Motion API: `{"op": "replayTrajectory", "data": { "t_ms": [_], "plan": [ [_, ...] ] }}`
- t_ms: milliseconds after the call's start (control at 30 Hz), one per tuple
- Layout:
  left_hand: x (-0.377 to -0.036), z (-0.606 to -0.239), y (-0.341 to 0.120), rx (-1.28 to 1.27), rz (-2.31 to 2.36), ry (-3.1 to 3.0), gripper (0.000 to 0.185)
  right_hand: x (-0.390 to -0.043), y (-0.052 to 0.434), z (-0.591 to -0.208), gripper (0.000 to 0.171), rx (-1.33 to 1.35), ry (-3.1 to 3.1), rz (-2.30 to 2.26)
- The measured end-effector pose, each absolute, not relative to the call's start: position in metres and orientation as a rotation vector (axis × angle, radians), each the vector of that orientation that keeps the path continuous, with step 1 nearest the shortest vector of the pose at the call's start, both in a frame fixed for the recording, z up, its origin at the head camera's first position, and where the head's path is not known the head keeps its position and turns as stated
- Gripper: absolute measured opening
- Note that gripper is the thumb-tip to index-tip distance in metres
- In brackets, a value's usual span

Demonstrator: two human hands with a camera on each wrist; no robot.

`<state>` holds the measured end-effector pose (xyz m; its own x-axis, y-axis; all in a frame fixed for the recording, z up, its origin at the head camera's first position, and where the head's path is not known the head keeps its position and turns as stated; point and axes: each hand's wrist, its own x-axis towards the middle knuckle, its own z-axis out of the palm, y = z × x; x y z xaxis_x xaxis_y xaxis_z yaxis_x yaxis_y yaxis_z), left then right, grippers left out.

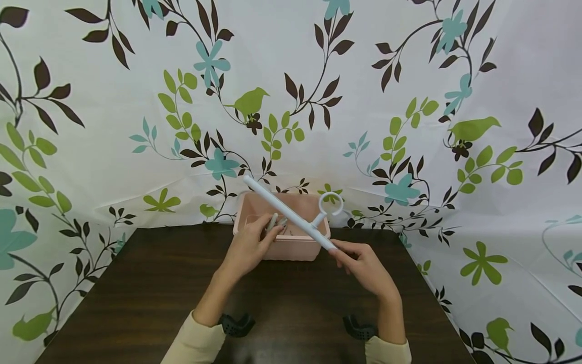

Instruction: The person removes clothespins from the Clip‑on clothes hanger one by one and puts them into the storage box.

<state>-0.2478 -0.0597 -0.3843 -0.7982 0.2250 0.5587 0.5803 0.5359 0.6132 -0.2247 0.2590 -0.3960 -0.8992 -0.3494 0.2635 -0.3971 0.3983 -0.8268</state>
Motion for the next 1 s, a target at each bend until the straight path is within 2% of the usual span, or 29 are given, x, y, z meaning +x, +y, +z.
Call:
{"op": "replayTrajectory", "data": {
  "t_ms": [267, 667, 1000],
  "plan": [
    [-0.2435, -0.3817, -0.0585, -0.562, -0.917, -2.428, 0.022, -0.2247, 0.2593, -0.3953, 0.031, 0.678, -2.606, 1.550],
    [-0.2407, -0.3801, -0.0589, -0.554, -0.501, -2.332, 0.020, -0.2246, 0.2602, -0.3946, 0.032, 0.641, -2.655, 1.520],
    [-0.2394, -0.3788, -0.0589, -0.533, -0.433, -2.348, 0.022, -0.2245, 0.2597, -0.3957, 0.028, 0.655, -2.664, 1.524]
  ]
}}
